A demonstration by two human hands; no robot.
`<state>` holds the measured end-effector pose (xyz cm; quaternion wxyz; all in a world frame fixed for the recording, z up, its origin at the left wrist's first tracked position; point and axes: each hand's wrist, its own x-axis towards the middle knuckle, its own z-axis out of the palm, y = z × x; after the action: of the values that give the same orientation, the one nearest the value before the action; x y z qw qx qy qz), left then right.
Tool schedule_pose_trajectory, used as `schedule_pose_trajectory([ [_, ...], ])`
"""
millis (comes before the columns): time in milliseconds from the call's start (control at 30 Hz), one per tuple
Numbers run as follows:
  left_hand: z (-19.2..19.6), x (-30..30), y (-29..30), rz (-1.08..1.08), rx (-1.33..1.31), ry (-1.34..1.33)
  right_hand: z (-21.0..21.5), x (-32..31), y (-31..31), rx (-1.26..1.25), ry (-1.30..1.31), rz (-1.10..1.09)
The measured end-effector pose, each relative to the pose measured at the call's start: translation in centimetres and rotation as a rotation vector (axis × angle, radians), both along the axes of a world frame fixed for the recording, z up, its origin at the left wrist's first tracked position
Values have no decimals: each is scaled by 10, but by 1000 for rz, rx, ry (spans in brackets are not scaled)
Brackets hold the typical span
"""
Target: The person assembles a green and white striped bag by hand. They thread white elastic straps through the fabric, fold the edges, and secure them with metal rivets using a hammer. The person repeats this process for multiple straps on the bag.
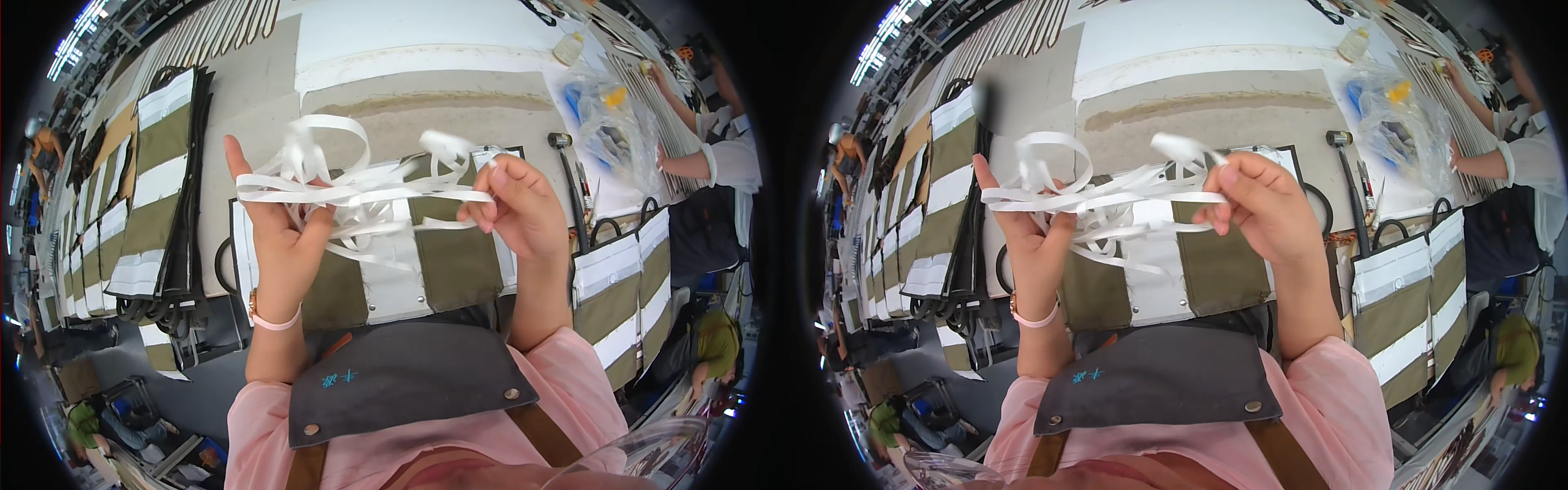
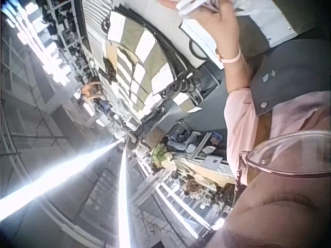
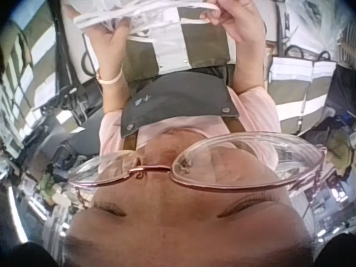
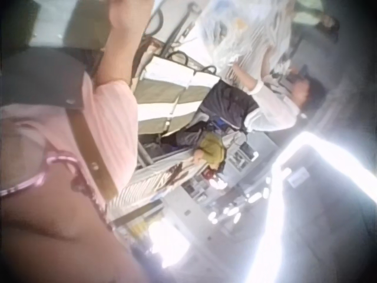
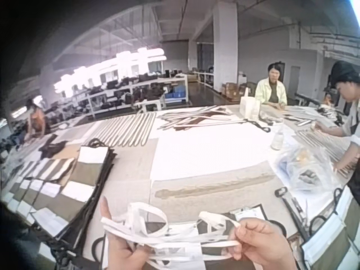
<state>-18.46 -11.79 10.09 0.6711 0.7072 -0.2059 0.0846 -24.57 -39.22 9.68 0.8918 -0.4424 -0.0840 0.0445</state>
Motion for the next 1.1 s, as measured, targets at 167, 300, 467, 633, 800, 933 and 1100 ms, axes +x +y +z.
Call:
schedule_pose_trajectory([
  [167,5,15,31,93,-204,173,-12,-3,-42,188,-36,-212],
  [300,12,19,35,116,-533,239,-10,-9,-37,378,103,-274],
  [467,-8,60,130,43,-815,276,-37,-27,-129,612,13,-450],
  [633,12,70,166,146,-707,196,-18,-62,-159,416,-15,-467],
  [800,62,85,121,-1,-531,112,23,-53,-91,116,-79,-379],
  [933,93,88,59,-146,-419,48,35,-47,-75,-38,-146,-517],
  [1100,139,188,46,-718,-654,-28,32,-52,-75,-41,-242,-456],
])
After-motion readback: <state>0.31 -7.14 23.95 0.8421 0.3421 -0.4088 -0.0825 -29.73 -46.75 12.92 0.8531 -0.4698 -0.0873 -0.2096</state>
